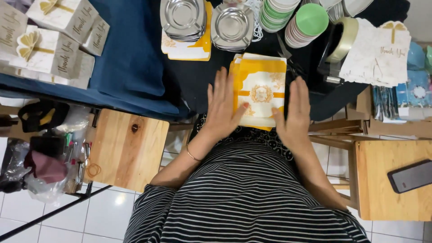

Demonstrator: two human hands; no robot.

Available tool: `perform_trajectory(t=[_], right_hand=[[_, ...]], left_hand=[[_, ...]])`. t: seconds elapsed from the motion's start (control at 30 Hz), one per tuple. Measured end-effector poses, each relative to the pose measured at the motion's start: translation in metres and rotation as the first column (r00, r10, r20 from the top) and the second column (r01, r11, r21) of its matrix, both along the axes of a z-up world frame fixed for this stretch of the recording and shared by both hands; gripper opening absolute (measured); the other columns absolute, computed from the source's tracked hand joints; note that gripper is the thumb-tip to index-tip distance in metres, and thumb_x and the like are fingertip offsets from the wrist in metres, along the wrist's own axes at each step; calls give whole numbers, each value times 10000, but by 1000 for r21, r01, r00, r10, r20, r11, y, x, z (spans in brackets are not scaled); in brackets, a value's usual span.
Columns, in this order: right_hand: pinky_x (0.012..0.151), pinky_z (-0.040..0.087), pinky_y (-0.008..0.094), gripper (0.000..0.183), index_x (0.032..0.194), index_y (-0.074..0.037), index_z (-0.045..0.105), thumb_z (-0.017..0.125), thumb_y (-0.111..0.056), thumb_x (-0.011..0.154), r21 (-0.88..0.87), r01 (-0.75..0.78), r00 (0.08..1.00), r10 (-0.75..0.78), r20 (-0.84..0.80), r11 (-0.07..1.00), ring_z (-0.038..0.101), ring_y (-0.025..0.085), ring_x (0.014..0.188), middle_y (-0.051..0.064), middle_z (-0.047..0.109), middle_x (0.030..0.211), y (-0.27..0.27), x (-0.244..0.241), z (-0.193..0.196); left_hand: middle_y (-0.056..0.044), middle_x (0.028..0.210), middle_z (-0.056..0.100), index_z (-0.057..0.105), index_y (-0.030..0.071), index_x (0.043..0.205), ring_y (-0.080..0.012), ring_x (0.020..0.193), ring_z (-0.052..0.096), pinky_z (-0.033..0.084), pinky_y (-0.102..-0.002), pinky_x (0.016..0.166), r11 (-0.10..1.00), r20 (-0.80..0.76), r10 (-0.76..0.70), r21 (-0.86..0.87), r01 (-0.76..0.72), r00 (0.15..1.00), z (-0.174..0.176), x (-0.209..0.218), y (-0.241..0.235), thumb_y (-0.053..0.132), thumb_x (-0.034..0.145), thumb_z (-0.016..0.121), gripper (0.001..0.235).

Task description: The person assembles souvenir gift bags by placing metal souvenir plates and cardstock inserts into decorative yellow bags and securing them with tape.

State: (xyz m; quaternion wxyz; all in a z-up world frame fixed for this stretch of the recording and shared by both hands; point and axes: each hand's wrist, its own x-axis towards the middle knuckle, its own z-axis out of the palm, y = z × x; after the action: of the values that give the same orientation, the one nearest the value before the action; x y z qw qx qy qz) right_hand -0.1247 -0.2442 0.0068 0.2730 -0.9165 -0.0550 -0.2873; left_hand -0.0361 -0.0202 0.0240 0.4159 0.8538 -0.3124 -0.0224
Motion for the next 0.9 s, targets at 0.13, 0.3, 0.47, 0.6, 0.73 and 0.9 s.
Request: perform_trajectory(t=[0.13, 0.3, 0.47, 0.6, 0.73, 0.9], right_hand=[[1192, 22, 675, 791, 1608, 37, 314, 282, -572, 1104, -171, -98, 893, 11, -451, 980, 125, 419, 1572, 283, 195, 1695, 19, -1, -4], [1165, 3, 724, 746, 1617, 28, 294, 342, -526, 1120, -149, -104, 906, 32, -422, 983, 98, 406, 1579, 250, 145, 1710, 21, 1, 0], [1138, 117, 731, 691, 1601, 5, 371, 524, -435, 1090, -189, -95, 972, 49, -232, 977, 208, 422, 1556, 247, 250, 1683, 9, 17, 18], [1227, 281, 686, 546, 1608, -75, 392, 375, -403, 1171, -139, -107, 994, 104, -24, 985, 315, 469, 1566, 215, 291, 1682, 18, 48, 49], [1120, 219, 689, 574, 1548, -171, 540, 339, -507, 1128, -309, -136, 983, 91, -157, 941, 426, 409, 1462, 147, 500, 1573, 14, 90, -42], [1164, 236, 643, 535, 1521, -170, 551, 563, -422, 1050, -262, -123, 972, 62, -228, 957, 377, 369, 1497, 140, 480, 1586, 11, 89, -38]], left_hand=[[-255, 1705, 76, 243, -29, 1610, -398, 1588, 32, -30, -715, 1196, 946, 55, -123, 307, 101, 991, -21, -1, -2, 397, 1033, 573, 789], [-207, 1719, 21, 209, -14, 1625, -373, 1590, -22, -73, -759, 1160, 910, 11, -146, 395, 130, 989, -6, 4, -2, 511, 1001, 615, 911], [-213, 1714, 31, 222, -14, 1615, -377, 1585, -26, -101, -784, 1137, 883, -24, -160, 444, 154, 987, 5, 5, 0, 659, 856, 724, 1132], [-144, 1714, 31, 134, 37, 1622, -335, 1581, 1, -30, -739, 1160, 842, -3, -136, 526, 117, 991, 8, 9, -4, 795, 720, 790, 1348], [-212, 1713, 8, 192, -1, 1620, -392, 1584, -19, -108, -780, 1145, 873, -109, -166, 446, 198, 980, 12, 9, 1, 723, 687, 823, 1339], [-236, 1706, 47, 211, -15, 1608, -421, 1576, 22, -88, -771, 1156, 885, -100, -171, 422, 197, 980, 12, 9, 2, 699, 659, 847, 1347]])
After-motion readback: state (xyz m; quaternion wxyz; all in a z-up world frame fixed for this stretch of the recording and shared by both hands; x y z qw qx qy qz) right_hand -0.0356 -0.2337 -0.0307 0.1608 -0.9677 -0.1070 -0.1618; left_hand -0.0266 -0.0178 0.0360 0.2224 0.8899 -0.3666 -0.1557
